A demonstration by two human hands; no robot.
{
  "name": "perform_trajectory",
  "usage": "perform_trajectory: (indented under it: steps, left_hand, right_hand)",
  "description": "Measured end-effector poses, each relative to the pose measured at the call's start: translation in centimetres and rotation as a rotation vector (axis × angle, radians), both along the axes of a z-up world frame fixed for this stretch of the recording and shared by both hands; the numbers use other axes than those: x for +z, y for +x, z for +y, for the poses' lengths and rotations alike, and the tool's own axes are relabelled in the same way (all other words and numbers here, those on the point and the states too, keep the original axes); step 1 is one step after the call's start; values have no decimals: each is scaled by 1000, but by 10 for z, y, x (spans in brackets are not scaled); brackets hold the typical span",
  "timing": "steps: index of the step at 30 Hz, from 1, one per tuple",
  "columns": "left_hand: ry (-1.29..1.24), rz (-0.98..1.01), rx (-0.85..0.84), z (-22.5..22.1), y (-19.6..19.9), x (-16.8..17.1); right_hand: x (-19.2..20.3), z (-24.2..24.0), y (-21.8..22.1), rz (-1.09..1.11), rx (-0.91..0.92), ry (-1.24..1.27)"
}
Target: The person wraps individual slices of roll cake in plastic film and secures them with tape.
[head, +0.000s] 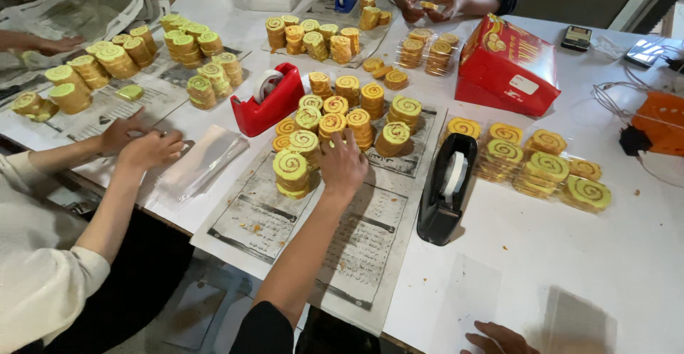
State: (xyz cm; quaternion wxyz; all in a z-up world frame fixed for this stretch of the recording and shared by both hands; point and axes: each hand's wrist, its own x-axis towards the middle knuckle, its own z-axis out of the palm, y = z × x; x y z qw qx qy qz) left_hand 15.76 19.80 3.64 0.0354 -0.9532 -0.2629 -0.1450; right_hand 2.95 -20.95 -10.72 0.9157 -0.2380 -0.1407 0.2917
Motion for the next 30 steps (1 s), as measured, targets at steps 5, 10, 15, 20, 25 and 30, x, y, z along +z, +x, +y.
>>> perform_trajectory:
  steps: [5,10,15,20,25,30]
  left_hand:
    - [-88,-39,-39,5,-4,1]
    - [-131,-44,-49,8,-3,1]
    - [-104,15,-21,10,1,1]
    - [-187,19,-5,9,2,9]
    - [-214,57,13,11,7,7]
    - [-178,53,-13,14,9,4]
  right_hand:
    - [-28,-3,-5,-1296,-692,-1544]
    - [8,18,-17,125,-484,-682]
    - [32,24,-17,441,-430,-583]
    - [14,14,-15,-1299,-863,-1602]
    - [-8,3,-5,-1414,-847,-1661]
    - [5,11,-12,-1326,-930,-1650]
